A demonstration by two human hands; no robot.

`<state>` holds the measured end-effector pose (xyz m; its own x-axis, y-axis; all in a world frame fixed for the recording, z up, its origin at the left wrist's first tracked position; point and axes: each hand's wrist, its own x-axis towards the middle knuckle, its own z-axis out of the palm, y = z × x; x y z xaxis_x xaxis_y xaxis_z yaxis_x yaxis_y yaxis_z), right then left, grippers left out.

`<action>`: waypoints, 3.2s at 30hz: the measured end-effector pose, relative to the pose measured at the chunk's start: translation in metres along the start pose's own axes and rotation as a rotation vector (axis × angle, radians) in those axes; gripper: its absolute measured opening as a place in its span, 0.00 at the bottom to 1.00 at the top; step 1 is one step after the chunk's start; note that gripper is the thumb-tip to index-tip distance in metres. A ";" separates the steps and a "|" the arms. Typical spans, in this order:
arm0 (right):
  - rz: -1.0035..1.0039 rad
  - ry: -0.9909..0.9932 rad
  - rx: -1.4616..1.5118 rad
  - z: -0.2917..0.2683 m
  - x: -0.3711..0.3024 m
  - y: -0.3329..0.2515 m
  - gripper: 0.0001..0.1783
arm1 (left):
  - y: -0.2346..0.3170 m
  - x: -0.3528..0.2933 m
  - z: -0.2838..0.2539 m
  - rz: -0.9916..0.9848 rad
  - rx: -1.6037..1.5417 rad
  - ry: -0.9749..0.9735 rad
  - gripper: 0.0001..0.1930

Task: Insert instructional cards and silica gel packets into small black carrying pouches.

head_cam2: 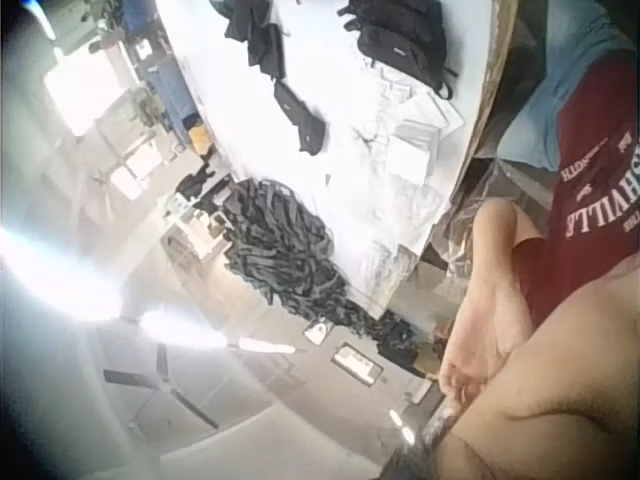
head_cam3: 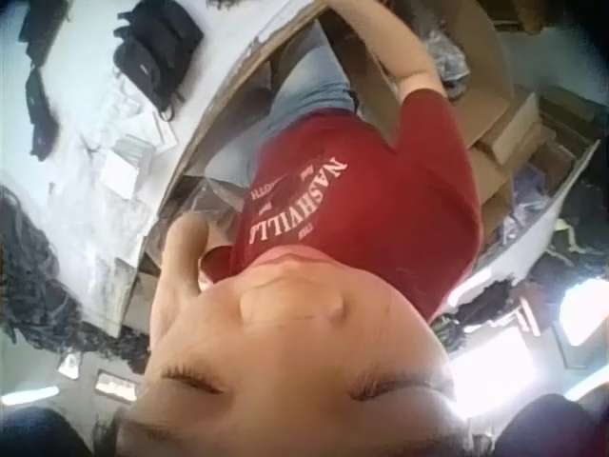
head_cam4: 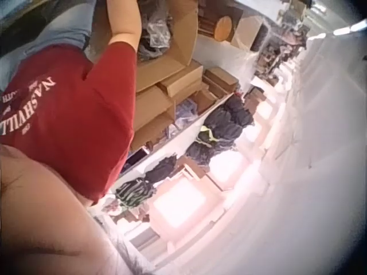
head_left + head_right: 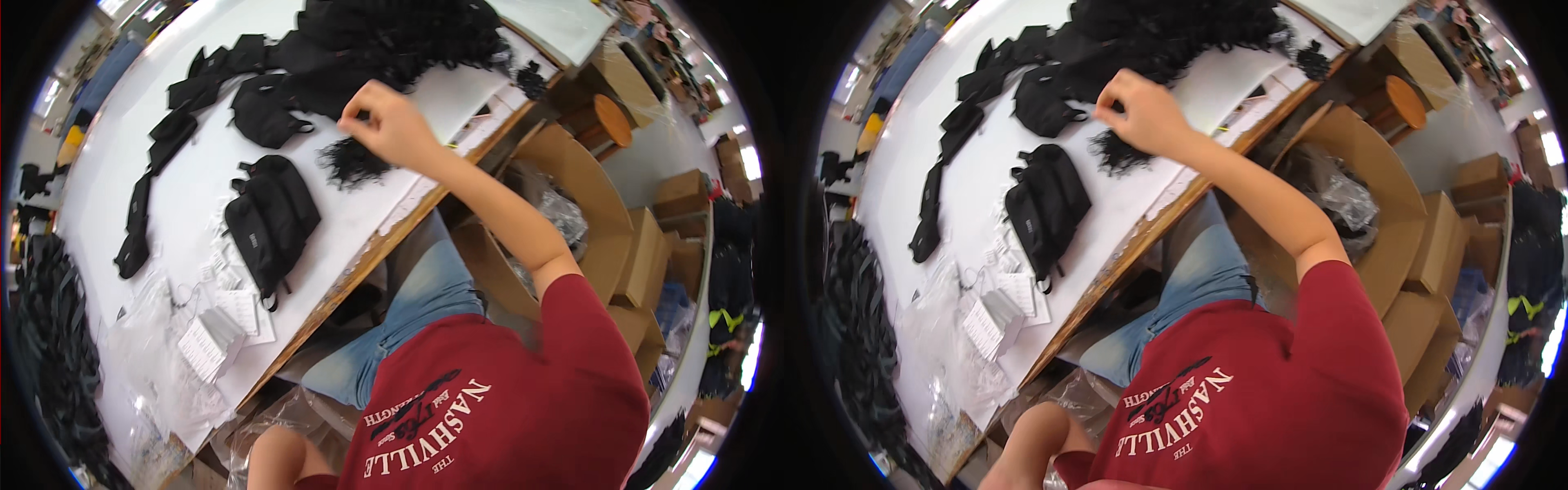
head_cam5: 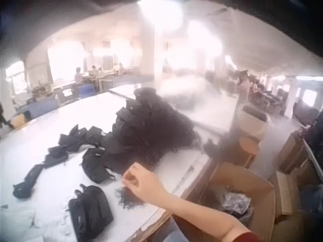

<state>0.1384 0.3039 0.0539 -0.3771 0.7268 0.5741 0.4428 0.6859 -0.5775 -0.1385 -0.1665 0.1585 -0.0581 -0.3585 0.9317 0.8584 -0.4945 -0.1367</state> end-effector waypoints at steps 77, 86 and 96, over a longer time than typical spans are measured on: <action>0.761 -0.959 0.965 0.021 -0.132 -0.065 0.07 | -0.086 -0.187 0.052 -1.074 1.217 -1.021 0.53; 0.623 -1.014 0.871 0.021 -0.139 -0.062 0.08 | -0.102 -0.173 0.049 -1.478 1.032 -0.885 0.53; 0.543 -1.035 0.680 0.011 -0.128 -0.053 0.08 | -0.076 -0.156 0.089 -1.219 0.861 -0.375 0.36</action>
<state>0.1540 0.1746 0.0049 -0.8527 0.3970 -0.3394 0.3570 -0.0313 -0.9336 -0.1497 -0.0023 0.0537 -0.9069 0.1898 0.3762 0.4189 0.3105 0.8533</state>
